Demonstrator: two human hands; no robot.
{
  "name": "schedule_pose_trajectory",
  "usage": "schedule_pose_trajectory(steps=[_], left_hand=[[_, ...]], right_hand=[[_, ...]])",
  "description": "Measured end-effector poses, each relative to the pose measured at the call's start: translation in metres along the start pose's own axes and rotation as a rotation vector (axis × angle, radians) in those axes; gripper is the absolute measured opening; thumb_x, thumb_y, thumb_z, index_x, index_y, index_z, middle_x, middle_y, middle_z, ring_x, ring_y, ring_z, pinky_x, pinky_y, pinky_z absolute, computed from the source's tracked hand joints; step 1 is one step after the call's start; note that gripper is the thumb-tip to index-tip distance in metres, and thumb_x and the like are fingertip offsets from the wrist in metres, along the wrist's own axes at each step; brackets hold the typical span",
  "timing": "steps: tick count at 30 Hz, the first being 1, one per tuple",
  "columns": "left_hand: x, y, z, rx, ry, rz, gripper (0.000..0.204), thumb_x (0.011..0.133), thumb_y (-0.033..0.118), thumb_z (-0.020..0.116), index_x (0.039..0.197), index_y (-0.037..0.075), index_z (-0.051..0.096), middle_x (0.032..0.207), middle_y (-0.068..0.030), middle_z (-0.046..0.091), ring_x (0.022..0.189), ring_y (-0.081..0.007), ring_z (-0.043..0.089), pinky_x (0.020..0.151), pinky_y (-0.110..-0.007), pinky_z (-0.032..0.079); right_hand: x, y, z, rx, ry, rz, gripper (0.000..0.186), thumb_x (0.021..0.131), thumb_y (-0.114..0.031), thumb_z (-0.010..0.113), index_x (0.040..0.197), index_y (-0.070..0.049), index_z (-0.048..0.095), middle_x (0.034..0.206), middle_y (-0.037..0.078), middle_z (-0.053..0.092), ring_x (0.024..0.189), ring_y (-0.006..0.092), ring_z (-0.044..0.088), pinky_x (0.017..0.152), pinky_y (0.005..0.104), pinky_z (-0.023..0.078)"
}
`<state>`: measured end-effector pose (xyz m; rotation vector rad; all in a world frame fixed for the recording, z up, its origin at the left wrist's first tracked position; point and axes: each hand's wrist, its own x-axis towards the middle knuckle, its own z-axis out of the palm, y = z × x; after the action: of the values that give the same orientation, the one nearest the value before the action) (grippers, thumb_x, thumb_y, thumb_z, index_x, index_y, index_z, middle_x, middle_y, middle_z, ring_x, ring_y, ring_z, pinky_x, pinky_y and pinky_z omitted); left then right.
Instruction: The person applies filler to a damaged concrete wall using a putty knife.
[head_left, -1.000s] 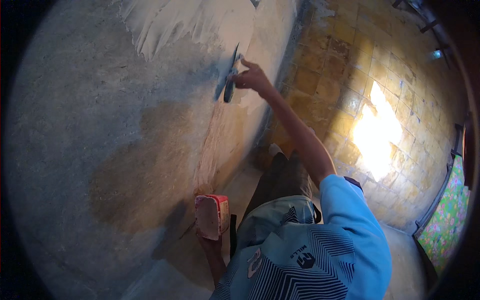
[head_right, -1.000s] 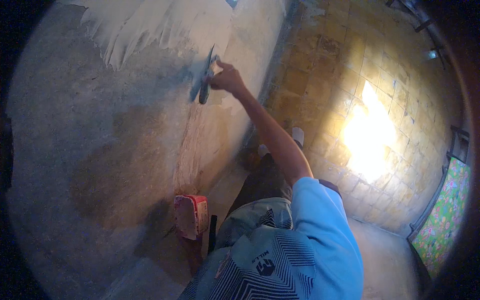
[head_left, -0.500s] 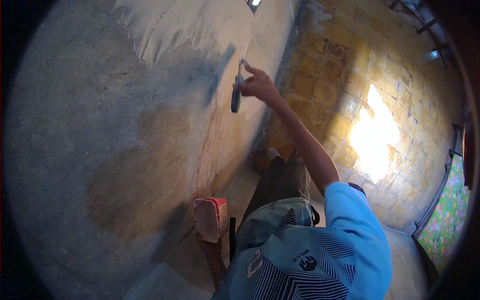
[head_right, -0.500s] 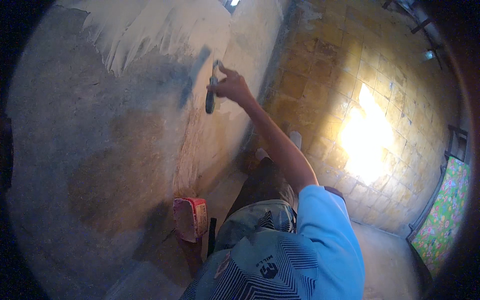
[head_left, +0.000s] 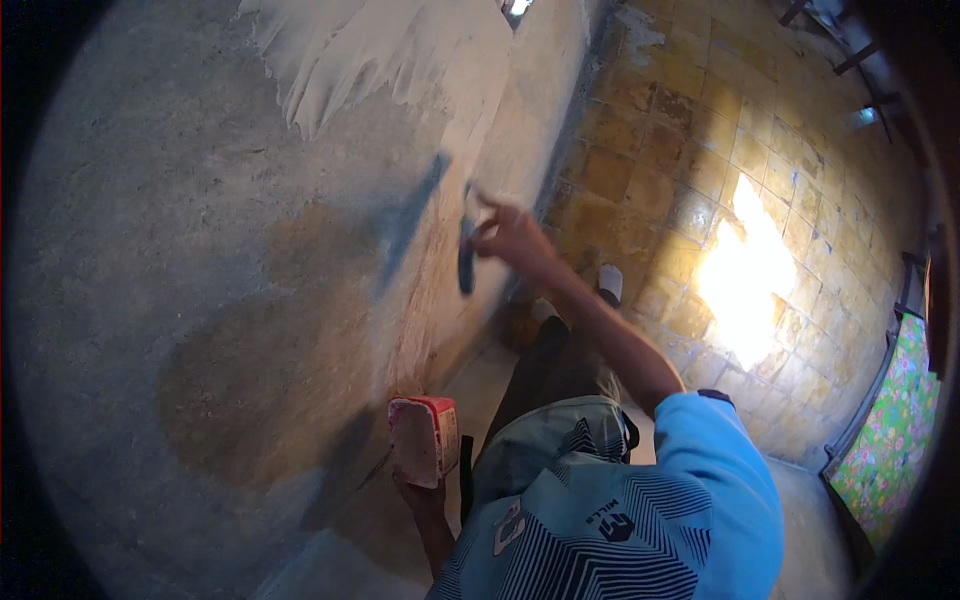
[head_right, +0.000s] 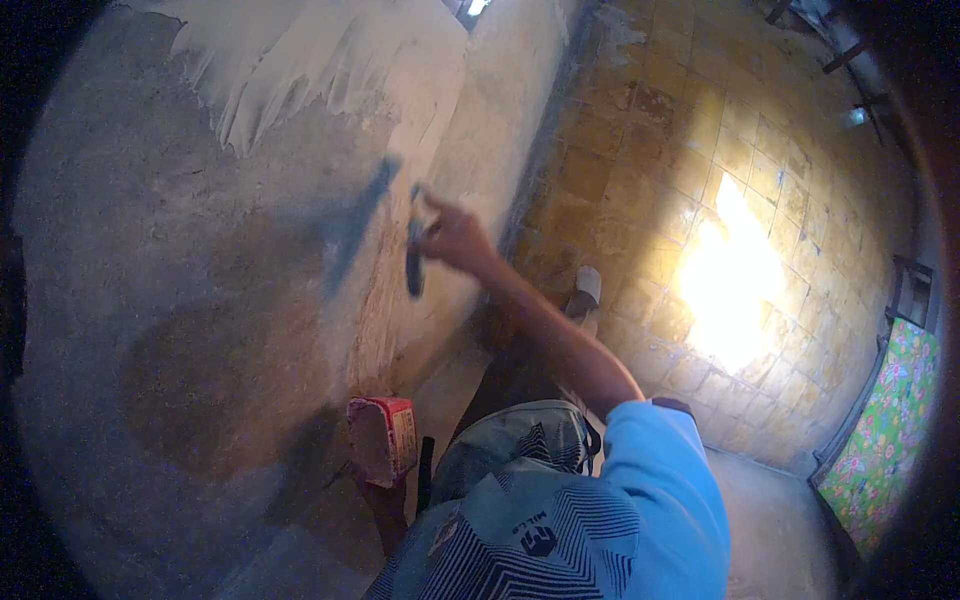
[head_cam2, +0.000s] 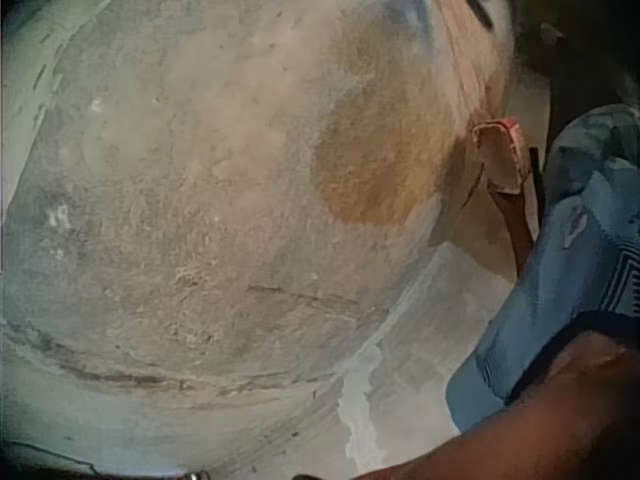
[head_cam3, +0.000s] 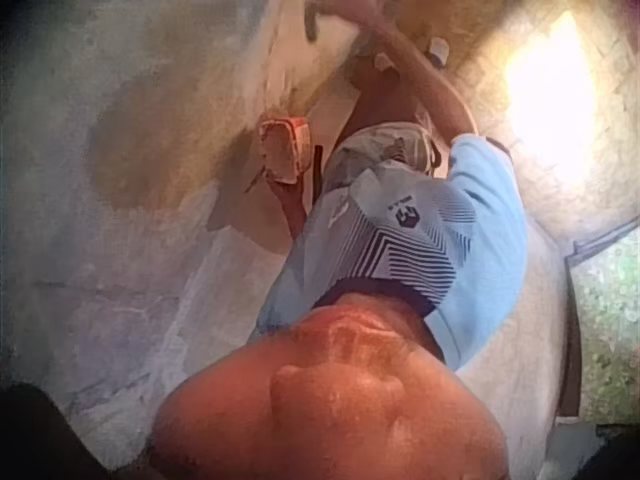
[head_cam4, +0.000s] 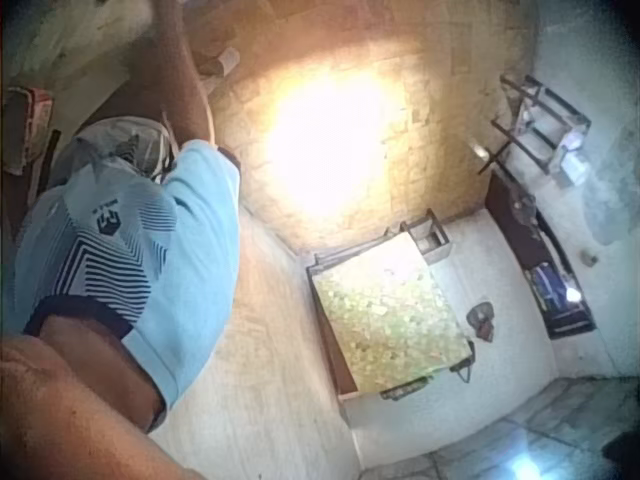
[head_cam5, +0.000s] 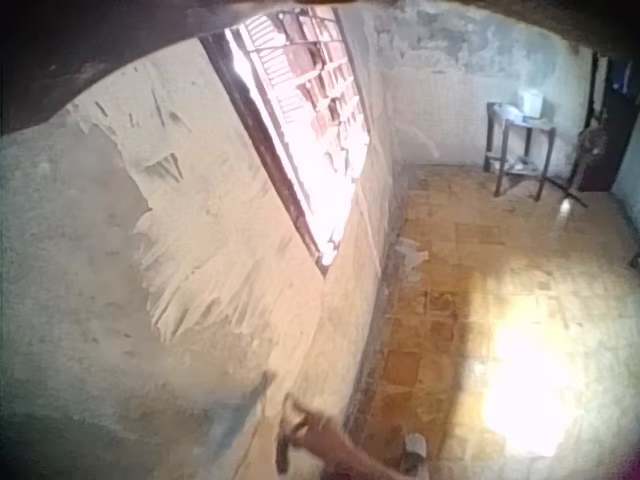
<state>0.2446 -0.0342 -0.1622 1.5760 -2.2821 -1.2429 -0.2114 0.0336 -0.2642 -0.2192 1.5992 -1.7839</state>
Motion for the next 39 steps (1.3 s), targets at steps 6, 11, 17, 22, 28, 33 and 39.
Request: schedule_pose_trajectory(steps=[6,11,17,22,28,33,39], left_hand=[[0.012,0.037,0.004,0.354,-0.014,0.269,0.065,0.079,0.015,0.065,0.137,0.006,0.037,0.139,-0.0152,0.039,0.126,-0.0273,0.043,0.1,-0.044,0.042],[0.015,0.037,0.005,-0.152,-0.009,0.048,0.063,0.081,0.018,0.063,0.137,0.006,0.037,0.139,-0.0148,0.039,0.126,-0.0271,0.043,0.1,-0.044,0.042],[0.015,0.034,0.003,-0.758,0.007,-0.213,0.061,0.083,0.021,0.06,0.138,0.007,0.036,0.14,-0.0143,0.039,0.127,-0.0269,0.043,0.101,-0.045,0.041],[0.019,0.024,0.005,-1.26,-0.006,-0.438,0.059,0.085,0.023,0.058,0.138,0.008,0.036,0.14,-0.0138,0.039,0.127,-0.0267,0.043,0.101,-0.045,0.041],[0.011,-0.025,-0.002,-0.567,-0.051,-0.078,0.057,0.089,0.04,0.044,0.138,0.012,0.039,0.139,-0.0091,0.043,0.129,-0.0283,0.041,0.104,-0.05,0.037],[0.001,0.026,0.001,-0.641,-0.011,-0.217,0.055,0.09,0.037,0.045,0.139,0.012,0.038,0.138,-0.0094,0.043,0.128,-0.0273,0.041,0.105,-0.048,0.037],[-0.001,0.046,0.014,0.113,0.075,0.132,0.061,0.081,0.025,0.062,0.135,0.006,0.04,0.134,-0.0133,0.046,0.123,-0.0272,0.046,0.104,-0.046,0.038]], right_hand=[[0.1,-0.024,-0.078,-0.157,0.061,0.005,0.084,0.074,-0.02,0.077,0.139,0.007,0.032,0.092,0.019,0.068,0.076,0.0199,0.068,0.067,0.0309,0.056],[0.065,0.0,-0.026,-0.333,-0.004,-0.035,0.078,0.073,-0.024,0.078,0.135,0.005,0.041,0.091,0.016,0.069,0.076,0.0169,0.067,0.065,0.0298,0.055],[-0.012,0.013,-0.002,-0.241,-0.034,0.004,0.083,0.068,-0.031,0.079,0.136,-0.001,0.043,0.083,0.012,0.071,0.072,0.0197,0.067,0.073,0.0328,0.053],[0.087,-0.006,-0.067,-0.3,0.134,-0.082,0.084,0.069,-0.032,0.079,0.135,0.004,0.041,0.079,0.012,0.07,0.06,0.0138,0.065,0.059,0.0281,0.053],[0.078,0.02,-0.028,-0.365,0.014,0.02,0.077,0.072,-0.031,0.077,0.134,0.002,0.045,0.09,0.011,0.068,0.075,0.0178,0.067,0.069,0.0302,0.055],[-0.037,0.052,0.031,-0.345,-0.178,-0.043,0.067,0.075,-0.023,0.074,0.133,-0.003,0.049,0.091,0.013,0.069,0.079,0.0161,0.065,0.075,0.0323,0.051],[0.043,0.038,-0.038,-0.258,0.082,0.026,0.068,0.076,-0.021,0.074,0.134,-0.003,0.047,0.088,0.01,0.066,0.074,0.0141,0.065,0.059,0.0286,0.054]])
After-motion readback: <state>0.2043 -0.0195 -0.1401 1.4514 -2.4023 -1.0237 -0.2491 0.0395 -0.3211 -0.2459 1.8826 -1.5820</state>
